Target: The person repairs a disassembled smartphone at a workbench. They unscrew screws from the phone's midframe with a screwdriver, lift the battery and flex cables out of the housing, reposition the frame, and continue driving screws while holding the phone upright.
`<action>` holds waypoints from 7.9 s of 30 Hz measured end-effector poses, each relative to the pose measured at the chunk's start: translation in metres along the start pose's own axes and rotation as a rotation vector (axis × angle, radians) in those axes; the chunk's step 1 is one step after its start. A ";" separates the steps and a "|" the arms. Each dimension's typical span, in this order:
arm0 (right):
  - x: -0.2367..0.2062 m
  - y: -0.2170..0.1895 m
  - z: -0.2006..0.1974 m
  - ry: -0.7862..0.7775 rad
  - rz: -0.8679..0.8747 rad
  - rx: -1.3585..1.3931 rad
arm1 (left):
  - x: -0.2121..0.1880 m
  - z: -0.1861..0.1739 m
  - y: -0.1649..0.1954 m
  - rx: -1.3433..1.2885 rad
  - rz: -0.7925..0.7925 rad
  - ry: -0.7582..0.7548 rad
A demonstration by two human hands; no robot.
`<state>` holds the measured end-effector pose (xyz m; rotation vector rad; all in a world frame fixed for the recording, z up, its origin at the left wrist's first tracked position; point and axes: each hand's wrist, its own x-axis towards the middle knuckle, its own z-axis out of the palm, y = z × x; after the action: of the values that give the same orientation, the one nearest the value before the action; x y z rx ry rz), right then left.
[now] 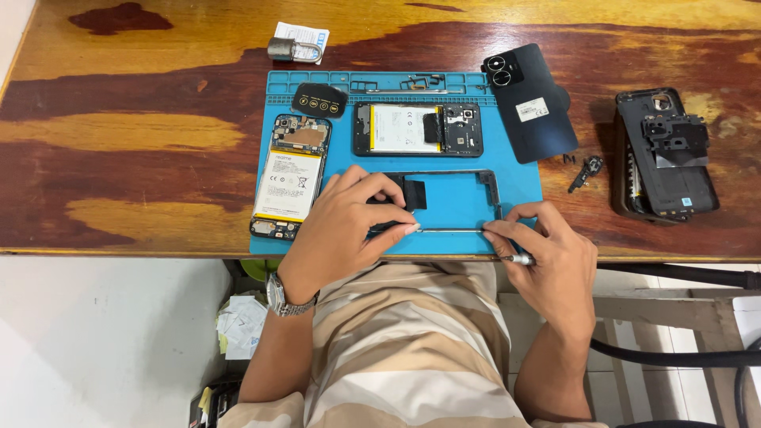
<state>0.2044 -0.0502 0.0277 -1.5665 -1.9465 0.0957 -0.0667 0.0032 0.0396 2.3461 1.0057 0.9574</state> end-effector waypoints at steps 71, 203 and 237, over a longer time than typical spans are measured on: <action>0.006 -0.009 0.001 0.062 0.104 0.007 | 0.001 -0.002 0.003 0.056 0.038 -0.045; 0.008 -0.003 0.000 0.068 0.108 0.061 | 0.001 -0.003 0.005 0.054 0.035 -0.038; 0.002 0.000 0.001 0.075 0.061 0.035 | -0.038 -0.027 -0.009 0.736 -0.493 0.329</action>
<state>0.2038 -0.0477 0.0273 -1.5842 -1.8313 0.0943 -0.1095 -0.0160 0.0361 2.2777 2.2550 0.8758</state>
